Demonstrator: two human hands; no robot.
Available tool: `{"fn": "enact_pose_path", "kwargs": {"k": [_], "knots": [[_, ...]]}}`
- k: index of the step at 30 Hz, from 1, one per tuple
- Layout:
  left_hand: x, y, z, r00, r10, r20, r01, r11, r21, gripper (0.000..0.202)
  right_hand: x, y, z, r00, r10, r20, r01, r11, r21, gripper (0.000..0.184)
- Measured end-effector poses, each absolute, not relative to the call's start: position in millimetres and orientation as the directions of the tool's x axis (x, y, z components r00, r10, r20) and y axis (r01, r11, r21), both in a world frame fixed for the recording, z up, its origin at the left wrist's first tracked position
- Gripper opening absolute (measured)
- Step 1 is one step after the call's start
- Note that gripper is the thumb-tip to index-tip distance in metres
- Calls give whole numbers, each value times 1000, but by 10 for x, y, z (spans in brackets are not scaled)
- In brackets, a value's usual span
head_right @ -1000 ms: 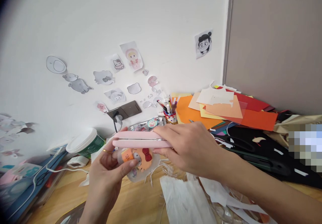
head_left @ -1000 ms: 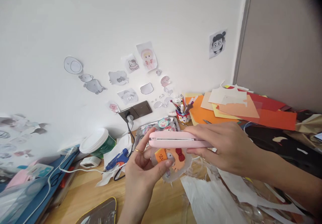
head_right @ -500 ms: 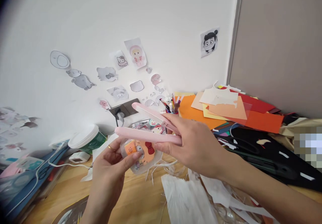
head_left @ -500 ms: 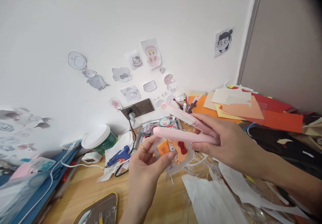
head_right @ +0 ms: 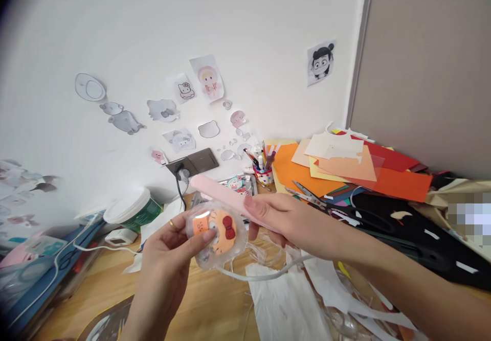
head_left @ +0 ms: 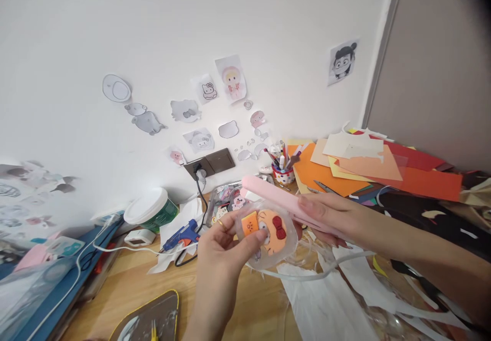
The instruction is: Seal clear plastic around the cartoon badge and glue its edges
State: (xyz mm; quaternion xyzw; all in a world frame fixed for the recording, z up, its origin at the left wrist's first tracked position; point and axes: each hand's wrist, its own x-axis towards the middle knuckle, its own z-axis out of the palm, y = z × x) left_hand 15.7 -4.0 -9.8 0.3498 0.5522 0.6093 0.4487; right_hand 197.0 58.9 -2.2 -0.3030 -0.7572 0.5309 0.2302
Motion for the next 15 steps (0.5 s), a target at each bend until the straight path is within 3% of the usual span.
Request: {"fn": "enact_pose_path", "kwargs": {"k": [4,7,15], "knots": [[128,-31,-111,-291,949,-122,-202,64,977,32,1985,635,-76,-723,687,-74,139,40,-989,56],[137,-38,-103,-294,945,-141,-228,74,971,34,2002,672,-86,-685,727,-35,15,-34,-999,64],[176,-23,-192,-229,967,-109,-231,55,971,26,1846,598,-38,-535,842,-70,41,-57,-998,24]]}}
